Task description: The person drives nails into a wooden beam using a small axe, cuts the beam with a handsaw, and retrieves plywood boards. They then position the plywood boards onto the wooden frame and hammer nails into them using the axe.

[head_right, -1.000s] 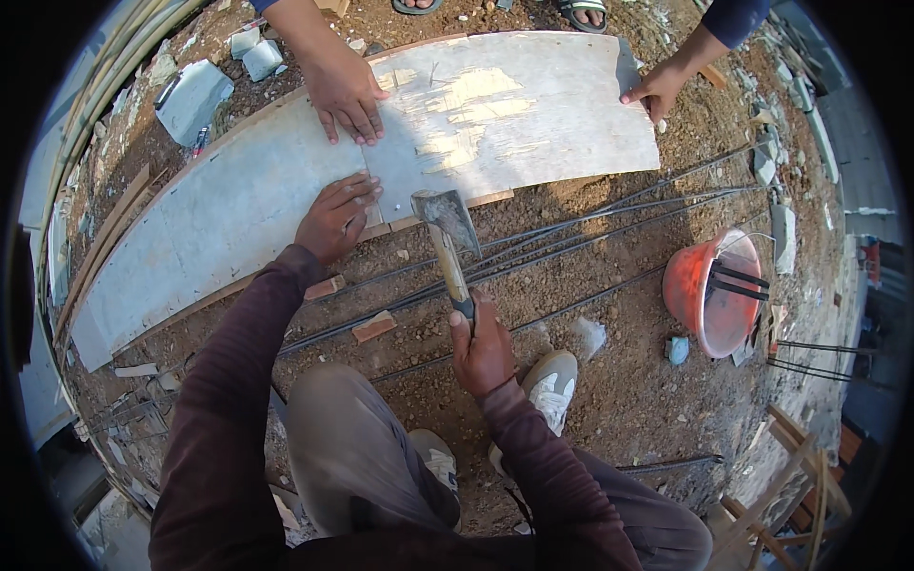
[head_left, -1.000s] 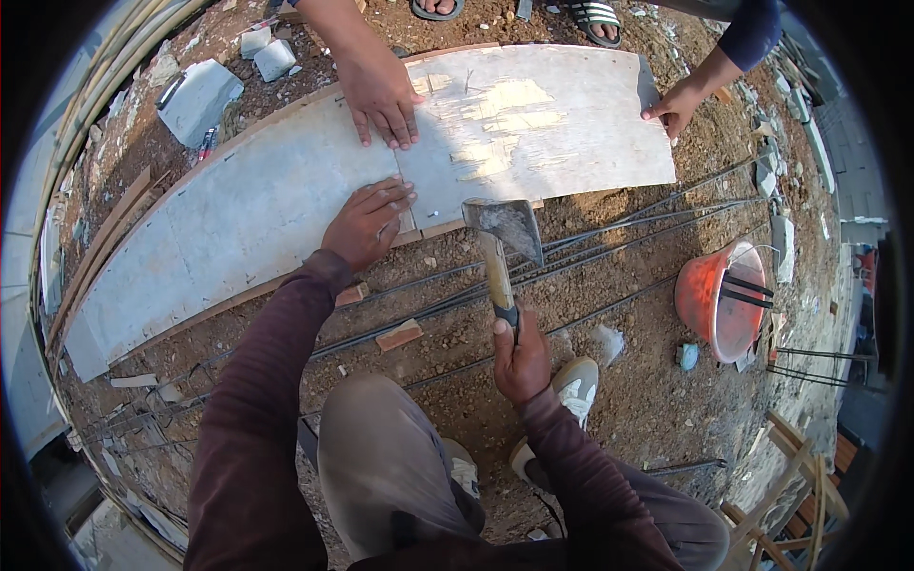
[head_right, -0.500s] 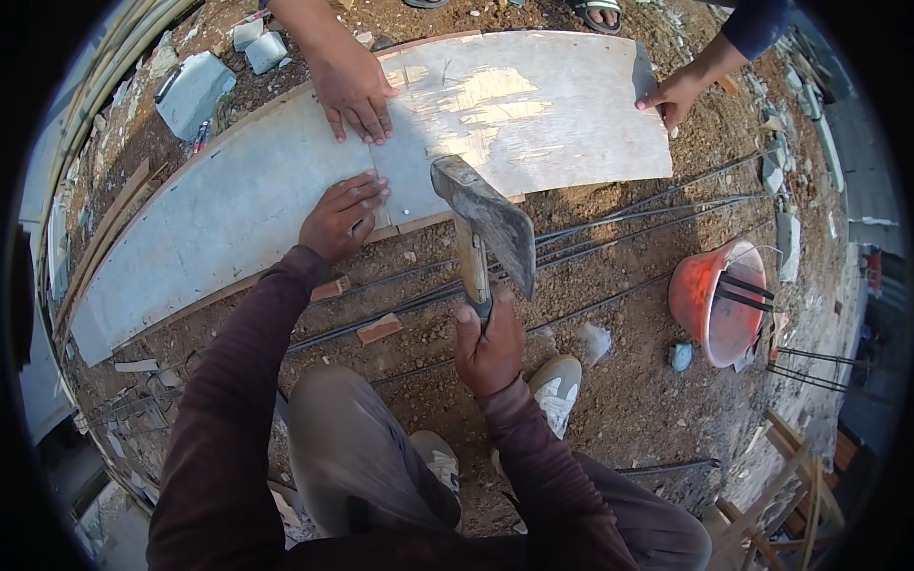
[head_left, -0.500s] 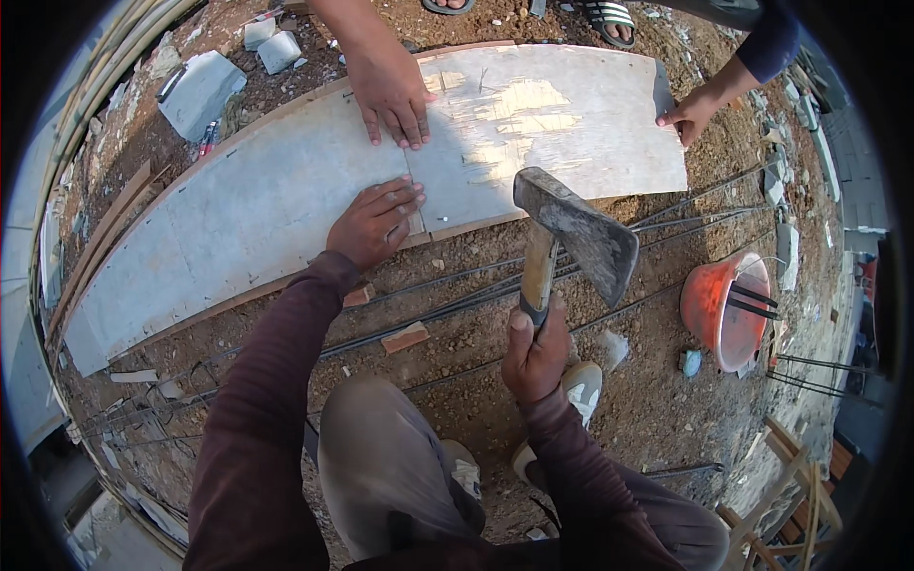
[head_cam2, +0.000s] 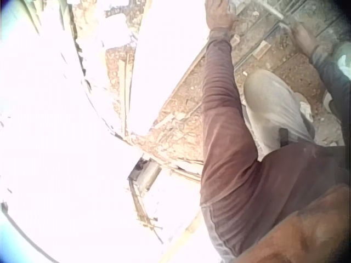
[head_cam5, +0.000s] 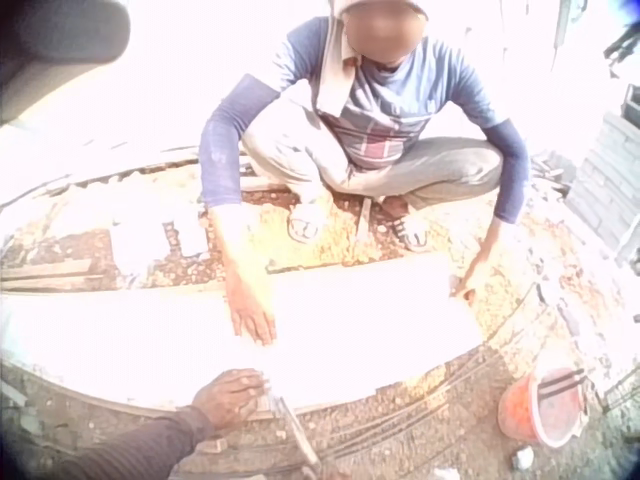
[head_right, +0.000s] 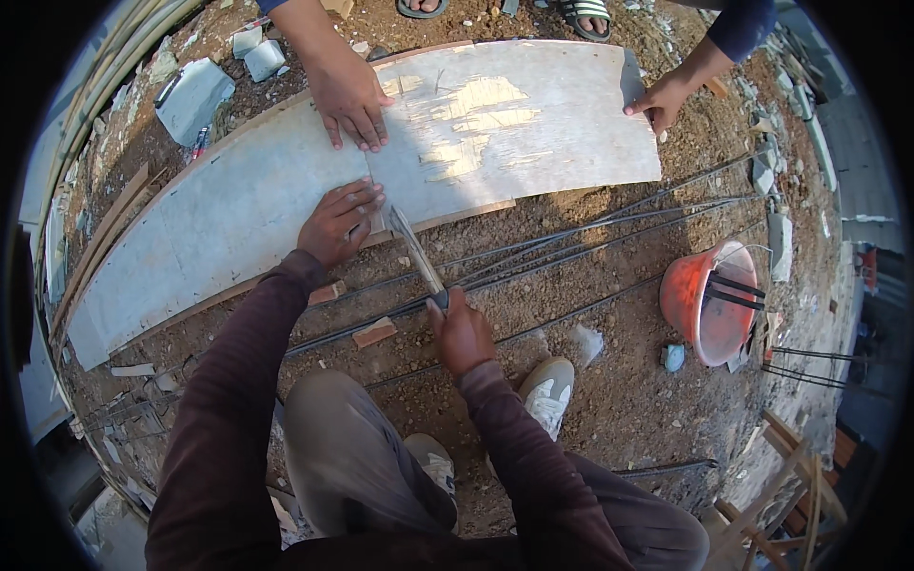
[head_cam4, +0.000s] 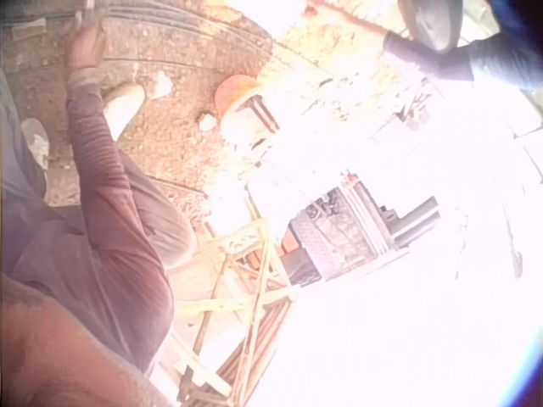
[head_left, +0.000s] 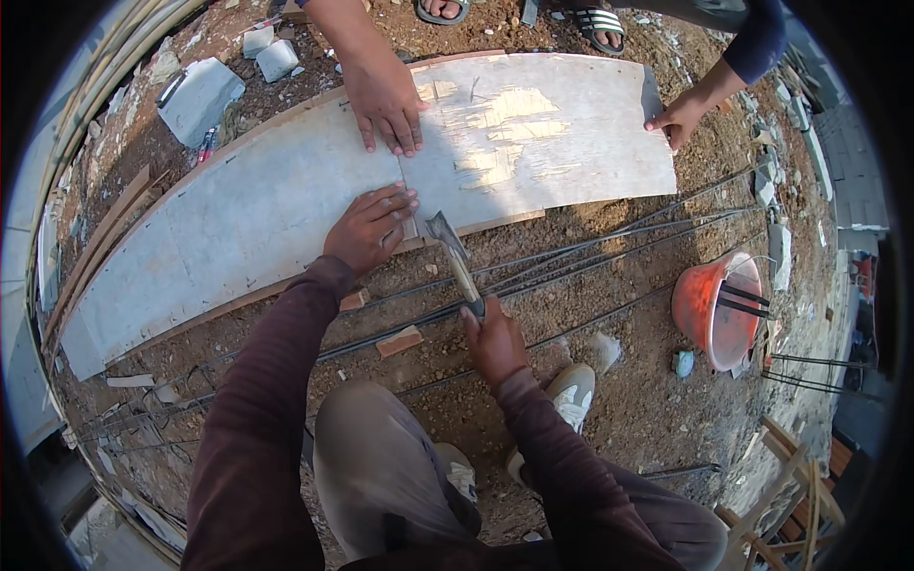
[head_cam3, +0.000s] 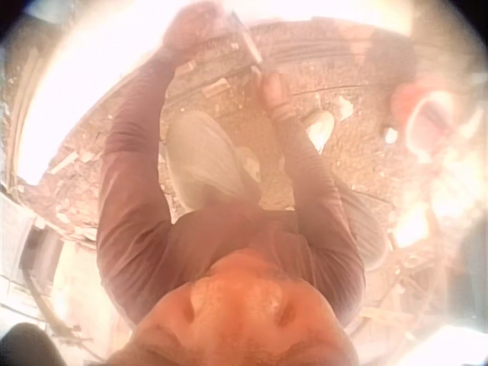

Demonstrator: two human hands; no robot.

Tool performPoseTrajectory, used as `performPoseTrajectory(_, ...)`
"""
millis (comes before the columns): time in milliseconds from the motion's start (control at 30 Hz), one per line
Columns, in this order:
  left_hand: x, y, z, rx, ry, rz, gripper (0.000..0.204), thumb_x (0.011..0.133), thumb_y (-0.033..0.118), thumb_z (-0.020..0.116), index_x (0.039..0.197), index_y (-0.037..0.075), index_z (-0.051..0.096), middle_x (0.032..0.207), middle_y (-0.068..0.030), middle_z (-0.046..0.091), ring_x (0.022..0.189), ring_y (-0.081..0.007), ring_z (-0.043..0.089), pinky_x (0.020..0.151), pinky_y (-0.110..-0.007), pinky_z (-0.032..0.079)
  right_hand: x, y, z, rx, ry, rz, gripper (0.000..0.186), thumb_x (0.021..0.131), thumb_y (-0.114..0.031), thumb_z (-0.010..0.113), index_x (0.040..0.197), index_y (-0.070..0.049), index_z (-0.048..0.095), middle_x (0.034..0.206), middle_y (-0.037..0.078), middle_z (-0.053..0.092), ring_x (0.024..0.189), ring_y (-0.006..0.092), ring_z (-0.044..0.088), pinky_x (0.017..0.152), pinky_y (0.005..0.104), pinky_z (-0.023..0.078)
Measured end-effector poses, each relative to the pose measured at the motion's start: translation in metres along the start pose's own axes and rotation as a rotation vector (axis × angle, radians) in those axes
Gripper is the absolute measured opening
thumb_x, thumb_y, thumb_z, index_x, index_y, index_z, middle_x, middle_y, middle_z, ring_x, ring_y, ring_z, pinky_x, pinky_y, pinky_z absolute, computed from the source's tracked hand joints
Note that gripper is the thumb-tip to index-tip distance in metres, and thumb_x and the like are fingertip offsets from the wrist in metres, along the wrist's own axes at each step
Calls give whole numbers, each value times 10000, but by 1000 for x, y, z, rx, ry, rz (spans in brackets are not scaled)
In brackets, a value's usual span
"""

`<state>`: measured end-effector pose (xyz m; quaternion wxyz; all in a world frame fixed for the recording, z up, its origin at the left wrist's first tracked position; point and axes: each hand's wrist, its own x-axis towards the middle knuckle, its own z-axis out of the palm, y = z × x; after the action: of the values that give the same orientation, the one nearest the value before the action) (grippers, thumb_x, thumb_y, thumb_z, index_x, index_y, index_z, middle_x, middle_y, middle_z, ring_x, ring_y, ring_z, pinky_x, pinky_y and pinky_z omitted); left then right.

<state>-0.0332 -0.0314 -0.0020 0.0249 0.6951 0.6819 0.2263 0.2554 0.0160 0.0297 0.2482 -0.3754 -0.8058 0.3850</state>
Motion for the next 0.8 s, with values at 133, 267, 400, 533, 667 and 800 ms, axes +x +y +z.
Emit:
performPoseTrajectory(133,0,0,0,7,40,7,402,799,43,676,1199,81,654,1283,-22,615,1302,-203,500,1060,-368,430,-2,-9,-5,23,-325,240,298,954,-267,588,1070,5,551,793,237,631,687,454,623,607,507,492)
performPoseTrajectory(267,0,1,1,-7,27,19,404,802,47,677,1204,89,652,1285,-20,615,1299,-201,502,1057,-369,432,0,-13,-4,645,203,14,307,975,-289,579,1008,9,516,695,193,572,589,391,602,539,423,455)
performPoseTrajectory(400,1,2,0,40,9,7,416,795,45,680,1207,90,649,1287,-18,613,1297,-200,503,1049,-371,436,3,-9,0,-132,-373,385,270,975,-215,558,1068,36,523,755,248,640,694,466,629,572,475,476)
performPoseTrajectory(533,1,4,0,19,33,8,408,798,43,676,1203,86,651,1286,-19,612,1297,-203,503,1047,-372,436,-1,-5,1,255,-67,298,269,970,-247,581,1029,10,530,729,248,631,702,469,631,578,488,469)
performPoseTrajectory(667,0,3,1,24,24,9,409,799,42,675,1204,97,653,1285,-14,613,1300,-204,500,1049,-379,432,-7,-4,6,154,15,204,271,964,-273,604,1007,-15,535,700,206,634,688,429,656,568,461,479)
performPoseTrajectory(800,0,2,3,50,-4,-17,414,795,44,672,1204,101,654,1290,-13,611,1308,-205,494,1054,-382,426,-7,-7,14,-27,-368,407,272,965,-271,599,1022,-11,541,712,194,642,681,415,660,572,456,489)
